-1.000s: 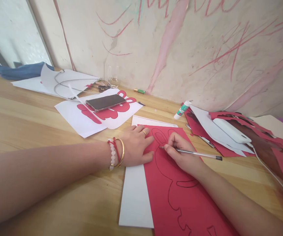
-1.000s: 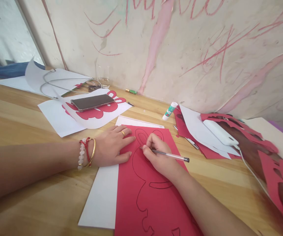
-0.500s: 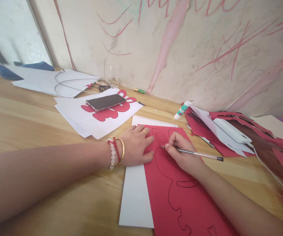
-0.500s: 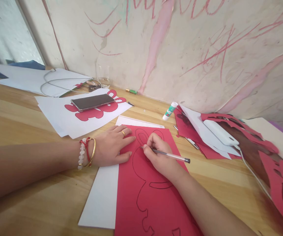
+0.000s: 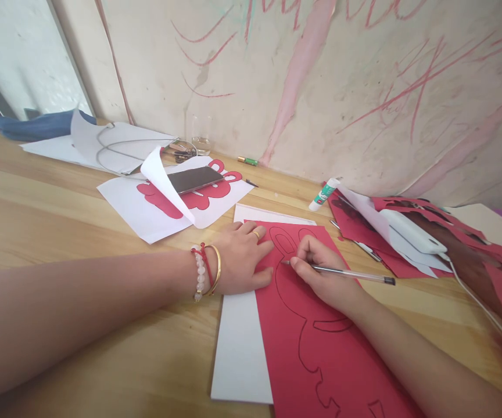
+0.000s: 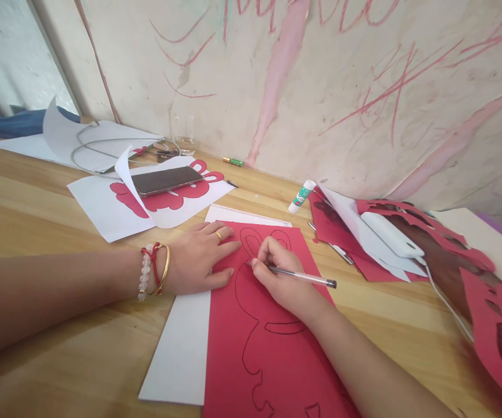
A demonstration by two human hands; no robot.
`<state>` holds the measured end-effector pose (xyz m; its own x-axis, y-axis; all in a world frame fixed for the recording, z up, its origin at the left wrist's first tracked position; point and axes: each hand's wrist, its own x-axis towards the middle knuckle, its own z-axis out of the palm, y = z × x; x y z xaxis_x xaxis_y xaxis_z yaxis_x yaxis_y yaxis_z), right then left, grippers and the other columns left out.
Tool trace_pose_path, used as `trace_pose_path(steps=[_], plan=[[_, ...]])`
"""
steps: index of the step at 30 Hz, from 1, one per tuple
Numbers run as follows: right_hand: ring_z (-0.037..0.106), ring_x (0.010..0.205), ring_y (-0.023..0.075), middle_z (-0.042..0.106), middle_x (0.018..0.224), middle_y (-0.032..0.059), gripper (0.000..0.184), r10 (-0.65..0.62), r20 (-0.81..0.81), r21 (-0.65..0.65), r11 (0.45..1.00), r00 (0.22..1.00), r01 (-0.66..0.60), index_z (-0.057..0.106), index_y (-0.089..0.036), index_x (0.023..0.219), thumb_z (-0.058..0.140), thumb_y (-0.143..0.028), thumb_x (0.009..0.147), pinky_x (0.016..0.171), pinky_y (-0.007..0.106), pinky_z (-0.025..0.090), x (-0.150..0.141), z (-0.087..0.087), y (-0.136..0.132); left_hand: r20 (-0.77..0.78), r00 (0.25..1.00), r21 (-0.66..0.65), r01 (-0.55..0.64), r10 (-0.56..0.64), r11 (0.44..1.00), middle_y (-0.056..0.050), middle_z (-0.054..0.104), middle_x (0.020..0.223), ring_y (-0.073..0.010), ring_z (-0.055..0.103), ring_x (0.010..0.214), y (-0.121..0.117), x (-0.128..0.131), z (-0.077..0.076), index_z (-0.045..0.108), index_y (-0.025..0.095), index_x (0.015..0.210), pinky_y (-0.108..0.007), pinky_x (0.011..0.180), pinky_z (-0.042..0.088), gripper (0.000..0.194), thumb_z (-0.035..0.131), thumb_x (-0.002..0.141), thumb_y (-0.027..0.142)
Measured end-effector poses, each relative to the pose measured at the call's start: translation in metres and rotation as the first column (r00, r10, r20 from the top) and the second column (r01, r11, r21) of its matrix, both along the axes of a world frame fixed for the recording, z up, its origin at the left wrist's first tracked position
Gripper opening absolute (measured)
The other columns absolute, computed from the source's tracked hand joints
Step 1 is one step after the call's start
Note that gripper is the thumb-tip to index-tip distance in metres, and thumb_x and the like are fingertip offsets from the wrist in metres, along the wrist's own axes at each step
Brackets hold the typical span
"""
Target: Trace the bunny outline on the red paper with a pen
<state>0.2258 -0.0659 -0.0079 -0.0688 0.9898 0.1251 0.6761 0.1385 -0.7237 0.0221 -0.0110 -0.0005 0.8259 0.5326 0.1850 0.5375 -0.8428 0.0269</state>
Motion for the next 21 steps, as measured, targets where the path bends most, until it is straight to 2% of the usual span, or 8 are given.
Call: trace_pose_path(steps=[5, 11, 17, 21], plan=[[0.036, 0.054, 0.0113, 0.037, 0.060, -0.0069, 0.020, -0.038, -0.020, 0.008, 0.999, 0.999, 0.038, 0.037, -0.023, 0.071, 0.052, -0.024, 0.085, 0.051, 0.024, 0.031, 0.0002, -0.0030, 0.0016, 0.002, 1.000, 0.007, -0.001, 0.001, 1.000, -0.011, 0.057, 0.109, -0.0282, 0.050, 0.104, 0.0004, -0.0008, -0.0012, 0.061, 0.017, 0.107, -0.042, 0.091, 0.040, 0.036, 0.045, 0.089, 0.044], [0.036, 0.055, 0.0114, 0.039, 0.063, -0.0059, 0.019, 0.012, 0.003, -0.003, 1.000, 1.000, -0.012, 0.038, -0.023, 0.071, 0.051, -0.024, 0.085, 0.051, 0.024, 0.030, -0.0004, 0.0002, 0.0002, 0.013, 1.000, -0.002, 0.001, -0.001, 1.000, -0.011, 0.057, 0.108, -0.0282, 0.051, 0.104, 0.0003, -0.0004, -0.0018, 0.061, 0.017, 0.106, -0.042, 0.091, 0.040, 0.036, 0.046, 0.088, 0.044], [0.035, 0.053, 0.0111, 0.036, 0.060, -0.0067, 0.021, -0.030, -0.017, 0.021, 0.999, 0.999, 0.031, 0.036, -0.024, 0.070, 0.051, -0.024, 0.085, 0.050, 0.024, 0.029, -0.0002, -0.0005, 0.0013, 0.006, 1.000, -0.024, -0.003, 0.003, 1.000, -0.012, 0.056, 0.111, -0.0291, 0.050, 0.106, -0.0005, -0.0001, 0.0001, 0.061, 0.016, 0.106, -0.043, 0.092, 0.039, 0.035, 0.047, 0.089, 0.043], [0.035, 0.054, 0.0113, 0.037, 0.062, -0.0062, 0.019, 0.012, -0.001, 0.000, 1.000, 1.000, -0.012, 0.038, -0.023, 0.071, 0.051, -0.024, 0.084, 0.050, 0.024, 0.029, -0.0011, 0.0007, 0.0008, -0.003, 1.000, -0.024, -0.007, 0.007, 1.000, -0.012, 0.057, 0.109, -0.0288, 0.050, 0.105, -0.0009, 0.0007, 0.0014, 0.061, 0.016, 0.105, -0.043, 0.092, 0.039, 0.035, 0.046, 0.088, 0.043]])
